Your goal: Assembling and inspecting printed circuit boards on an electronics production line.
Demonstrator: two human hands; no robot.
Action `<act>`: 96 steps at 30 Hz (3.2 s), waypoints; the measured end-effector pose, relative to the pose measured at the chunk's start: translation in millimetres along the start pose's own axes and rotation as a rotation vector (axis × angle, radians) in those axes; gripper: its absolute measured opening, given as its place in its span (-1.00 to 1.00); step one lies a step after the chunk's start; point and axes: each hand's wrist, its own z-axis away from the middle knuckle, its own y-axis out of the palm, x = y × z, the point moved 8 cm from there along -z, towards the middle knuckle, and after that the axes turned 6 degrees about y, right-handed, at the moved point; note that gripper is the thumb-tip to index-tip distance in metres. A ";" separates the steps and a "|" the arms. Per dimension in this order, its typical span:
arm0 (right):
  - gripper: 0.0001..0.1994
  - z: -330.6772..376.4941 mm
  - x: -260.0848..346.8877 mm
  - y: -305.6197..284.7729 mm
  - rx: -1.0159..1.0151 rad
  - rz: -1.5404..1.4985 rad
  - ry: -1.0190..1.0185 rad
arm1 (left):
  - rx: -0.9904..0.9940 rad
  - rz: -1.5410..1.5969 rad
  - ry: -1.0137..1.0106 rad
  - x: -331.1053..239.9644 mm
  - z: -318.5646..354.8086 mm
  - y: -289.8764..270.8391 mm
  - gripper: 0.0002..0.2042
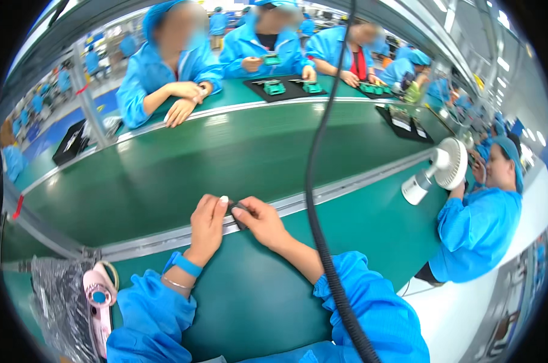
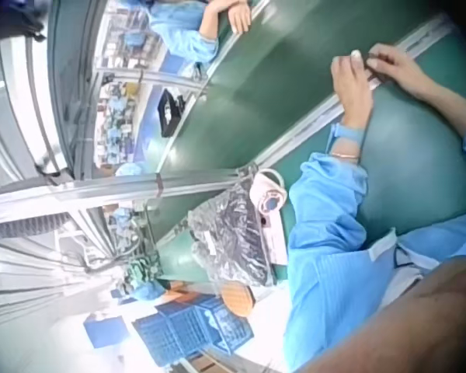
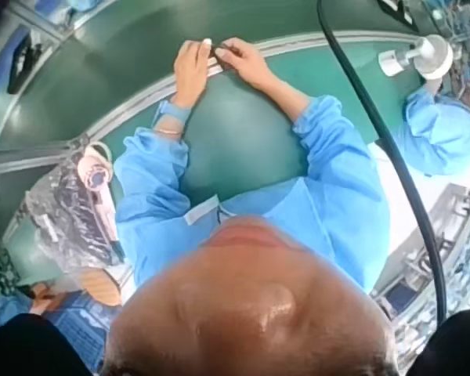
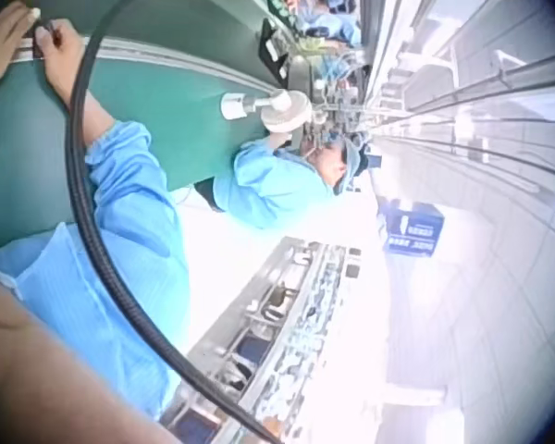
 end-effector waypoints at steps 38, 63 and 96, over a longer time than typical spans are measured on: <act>-0.81 -9.1 -3.6 -4.7 -0.033 0.125 -0.060 | 0.026 0.179 -0.325 36.8 7.8 5.7 -0.76; -0.79 -4.6 -2.6 -4.7 -0.050 0.168 -0.197 | 0.038 0.141 -0.303 23.5 4.1 5.5 -0.75; -0.77 -3.3 4.2 -3.8 -0.011 0.087 -0.095 | 0.055 0.125 -0.349 23.0 5.0 5.5 -0.73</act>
